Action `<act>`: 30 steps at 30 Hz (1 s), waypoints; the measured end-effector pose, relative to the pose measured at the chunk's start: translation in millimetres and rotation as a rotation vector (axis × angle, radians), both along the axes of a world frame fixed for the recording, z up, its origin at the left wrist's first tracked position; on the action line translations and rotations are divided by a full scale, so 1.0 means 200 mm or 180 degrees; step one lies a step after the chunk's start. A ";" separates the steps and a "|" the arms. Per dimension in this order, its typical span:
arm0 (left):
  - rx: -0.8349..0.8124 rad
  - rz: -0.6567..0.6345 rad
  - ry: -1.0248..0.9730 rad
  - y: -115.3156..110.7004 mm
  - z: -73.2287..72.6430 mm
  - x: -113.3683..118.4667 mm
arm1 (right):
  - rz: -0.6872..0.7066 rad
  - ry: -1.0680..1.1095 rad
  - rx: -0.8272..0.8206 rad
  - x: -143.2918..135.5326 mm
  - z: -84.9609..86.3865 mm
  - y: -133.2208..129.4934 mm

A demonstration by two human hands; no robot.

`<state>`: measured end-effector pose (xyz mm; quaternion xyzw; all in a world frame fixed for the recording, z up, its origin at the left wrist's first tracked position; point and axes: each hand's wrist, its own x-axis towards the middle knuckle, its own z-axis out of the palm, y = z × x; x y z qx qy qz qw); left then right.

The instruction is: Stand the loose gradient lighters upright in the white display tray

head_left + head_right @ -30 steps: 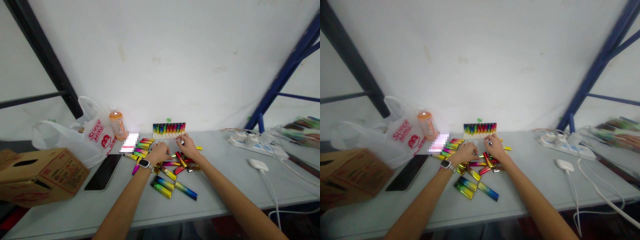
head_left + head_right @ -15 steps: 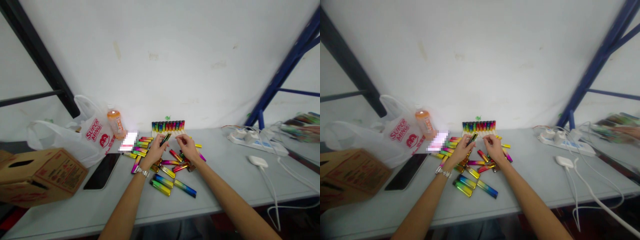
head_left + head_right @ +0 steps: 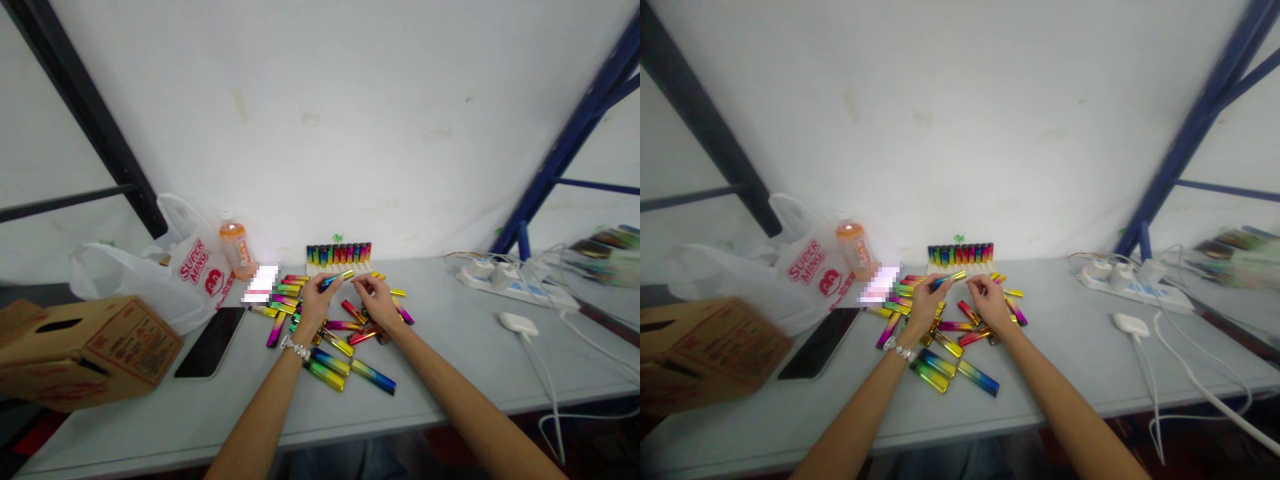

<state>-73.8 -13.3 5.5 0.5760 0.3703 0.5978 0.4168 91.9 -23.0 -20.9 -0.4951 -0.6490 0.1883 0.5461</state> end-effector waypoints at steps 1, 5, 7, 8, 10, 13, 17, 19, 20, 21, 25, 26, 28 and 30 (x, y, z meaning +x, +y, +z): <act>-0.0042 0.0027 -0.0027 0.00 0.00 0.00 | 0.0008 0.0006 -0.0016 0.00 0.00 0.00; -0.0209 0.0133 -0.0202 0.00 -0.03 0.01 | -0.0037 0.0009 -0.0012 0.00 -0.01 0.00; -0.0229 0.0123 -0.0365 0.01 -0.04 0.02 | -0.0068 0.0006 0.0009 0.00 -0.01 0.01; -0.0238 0.0058 -0.0487 0.01 -0.04 0.03 | -0.0073 0.0003 0.0017 0.00 -0.01 0.01; -0.0280 -0.0163 -0.0796 0.01 -0.05 0.04 | -0.0074 -0.0004 0.0020 0.00 -0.01 0.00; -0.0321 -0.0428 -0.1097 0.01 -0.05 0.06 | -0.0085 0.0007 0.0006 0.00 -0.01 0.00; -0.0394 -0.0324 -0.0914 -0.01 -0.05 0.07 | -0.0088 0.0023 -0.0006 0.01 -0.01 0.01; -0.0537 -0.0351 -0.0736 -0.03 -0.03 0.07 | -0.0085 0.0009 -0.0003 0.00 -0.01 0.01; -0.0589 -0.0357 -0.0659 -0.04 -0.03 0.07 | -0.0078 0.0003 -0.0004 0.00 -0.01 0.01; -0.0608 -0.0327 -0.0571 -0.04 -0.02 0.06 | -0.0071 0.0001 -0.0007 0.00 0.00 0.00; -0.0350 0.0205 0.0005 -0.05 -0.02 0.05 | -0.0035 -0.0008 -0.0020 0.00 0.00 0.00; -0.0282 0.0347 0.0141 -0.05 -0.02 0.04 | -0.0027 -0.0011 -0.0022 0.00 0.00 0.00; -0.0176 0.0552 0.0338 -0.04 -0.02 0.04 | -0.0026 -0.0012 -0.0024 0.00 0.00 0.00; -0.0094 0.0657 0.0449 -0.04 -0.02 0.05 | -0.0042 -0.0012 -0.0025 0.00 0.00 0.00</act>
